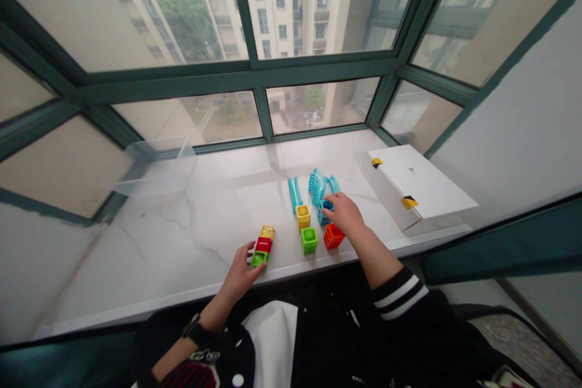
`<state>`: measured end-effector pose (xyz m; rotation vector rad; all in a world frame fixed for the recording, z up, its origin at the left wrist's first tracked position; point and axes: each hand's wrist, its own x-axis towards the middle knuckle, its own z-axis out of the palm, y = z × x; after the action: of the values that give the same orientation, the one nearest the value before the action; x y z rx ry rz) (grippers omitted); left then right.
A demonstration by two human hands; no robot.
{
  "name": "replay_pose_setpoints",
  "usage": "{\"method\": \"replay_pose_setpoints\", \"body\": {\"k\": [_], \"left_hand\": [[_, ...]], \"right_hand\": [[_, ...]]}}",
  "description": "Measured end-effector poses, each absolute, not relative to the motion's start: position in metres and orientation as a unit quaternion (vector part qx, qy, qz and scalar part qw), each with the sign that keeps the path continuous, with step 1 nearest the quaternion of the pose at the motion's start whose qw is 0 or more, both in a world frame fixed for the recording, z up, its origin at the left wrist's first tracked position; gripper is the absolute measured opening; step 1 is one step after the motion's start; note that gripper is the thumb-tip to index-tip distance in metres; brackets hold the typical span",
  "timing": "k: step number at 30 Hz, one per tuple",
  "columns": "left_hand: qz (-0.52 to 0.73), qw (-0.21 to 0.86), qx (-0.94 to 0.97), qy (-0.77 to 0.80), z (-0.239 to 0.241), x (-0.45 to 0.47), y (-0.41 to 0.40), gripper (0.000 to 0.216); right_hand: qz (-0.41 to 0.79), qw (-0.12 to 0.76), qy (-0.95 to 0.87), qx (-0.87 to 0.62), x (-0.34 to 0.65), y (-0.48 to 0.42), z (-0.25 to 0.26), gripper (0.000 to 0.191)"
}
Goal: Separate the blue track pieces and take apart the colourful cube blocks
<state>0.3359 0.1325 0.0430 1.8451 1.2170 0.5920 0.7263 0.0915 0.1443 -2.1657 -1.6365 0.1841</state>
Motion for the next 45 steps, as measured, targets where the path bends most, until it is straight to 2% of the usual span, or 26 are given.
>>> {"method": "replay_pose_setpoints", "body": {"k": [6, 18, 25, 30, 33, 37, 41, 45], "left_hand": [[0.233, 0.422, 0.733, 0.479, 0.038, 0.337, 0.133, 0.071], [0.221, 0.423, 0.728, 0.493, 0.040, 0.340, 0.132, 0.069], [0.223, 0.390, 0.747, 0.490, 0.045, 0.335, 0.136, 0.055], [0.218, 0.345, 0.783, 0.469, 0.049, 0.322, 0.143, 0.054], [0.209, 0.344, 0.794, 0.456, 0.052, 0.313, 0.145, 0.058], [0.200, 0.354, 0.800, 0.442, 0.054, 0.303, 0.145, 0.060], [0.211, 0.349, 0.791, 0.455, 0.049, 0.294, 0.145, 0.058], [0.220, 0.349, 0.783, 0.465, 0.045, 0.286, 0.145, 0.051]], "right_hand": [[0.063, 0.185, -0.594, -0.781, 0.729, 0.091, 0.145, 0.032], [0.061, 0.203, -0.594, -0.776, 0.726, 0.089, 0.151, 0.037], [-0.008, 0.340, -0.601, -0.723, 0.694, 0.076, 0.195, 0.034], [0.022, 0.402, -0.653, -0.642, 0.640, 0.062, 0.223, 0.034], [0.082, 0.389, -0.705, -0.588, 0.602, 0.060, 0.220, 0.035], [0.170, 0.326, -0.784, -0.501, 0.559, 0.072, 0.185, 0.038], [0.196, 0.239, -0.800, -0.514, 0.537, 0.086, 0.133, 0.040], [0.192, 0.157, -0.793, -0.557, 0.533, 0.089, 0.098, 0.050]]}}
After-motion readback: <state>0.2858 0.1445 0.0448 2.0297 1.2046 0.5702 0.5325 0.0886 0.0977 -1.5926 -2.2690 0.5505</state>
